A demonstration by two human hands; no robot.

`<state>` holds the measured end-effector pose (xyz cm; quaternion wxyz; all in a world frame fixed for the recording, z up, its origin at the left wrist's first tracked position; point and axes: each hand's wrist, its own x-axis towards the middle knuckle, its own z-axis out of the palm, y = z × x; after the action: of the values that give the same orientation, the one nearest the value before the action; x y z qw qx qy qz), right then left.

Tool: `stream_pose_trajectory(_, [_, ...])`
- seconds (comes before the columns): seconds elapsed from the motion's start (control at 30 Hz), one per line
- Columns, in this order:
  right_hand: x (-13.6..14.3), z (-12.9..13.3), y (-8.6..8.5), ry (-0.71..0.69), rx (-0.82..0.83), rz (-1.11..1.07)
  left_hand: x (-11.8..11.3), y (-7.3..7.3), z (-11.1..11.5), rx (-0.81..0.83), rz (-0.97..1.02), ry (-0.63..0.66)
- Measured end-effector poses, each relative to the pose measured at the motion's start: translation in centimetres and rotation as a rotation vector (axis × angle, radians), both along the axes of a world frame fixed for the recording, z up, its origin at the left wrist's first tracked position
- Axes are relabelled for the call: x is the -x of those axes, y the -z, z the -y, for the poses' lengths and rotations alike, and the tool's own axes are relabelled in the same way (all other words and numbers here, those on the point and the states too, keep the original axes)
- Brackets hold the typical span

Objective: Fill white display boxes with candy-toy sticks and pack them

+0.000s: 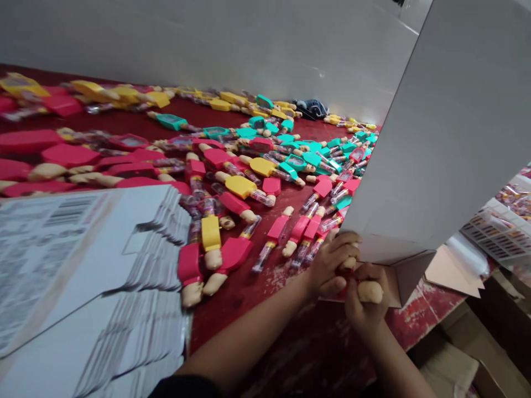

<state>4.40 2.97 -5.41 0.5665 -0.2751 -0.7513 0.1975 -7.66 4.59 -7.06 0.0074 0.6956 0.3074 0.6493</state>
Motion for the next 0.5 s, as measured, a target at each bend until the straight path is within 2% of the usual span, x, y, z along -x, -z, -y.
stream_pose_trajectory(0.13, [0.3,-0.2,0.3,0.026,0.013,0.048,0.1,0.3,-0.2,-0.004,0.020,0.020])
stream_pose_trajectory(0.33, [0.4,0.0,0.7,0.008,-0.036,0.032,0.4,-0.1,0.0,0.022,-0.002,0.047])
stream_pose_trajectory(0.5, [0.6,-0.5,2.8,-0.007,0.132,0.048,0.5,0.0,0.1,0.056,-0.004,0.019])
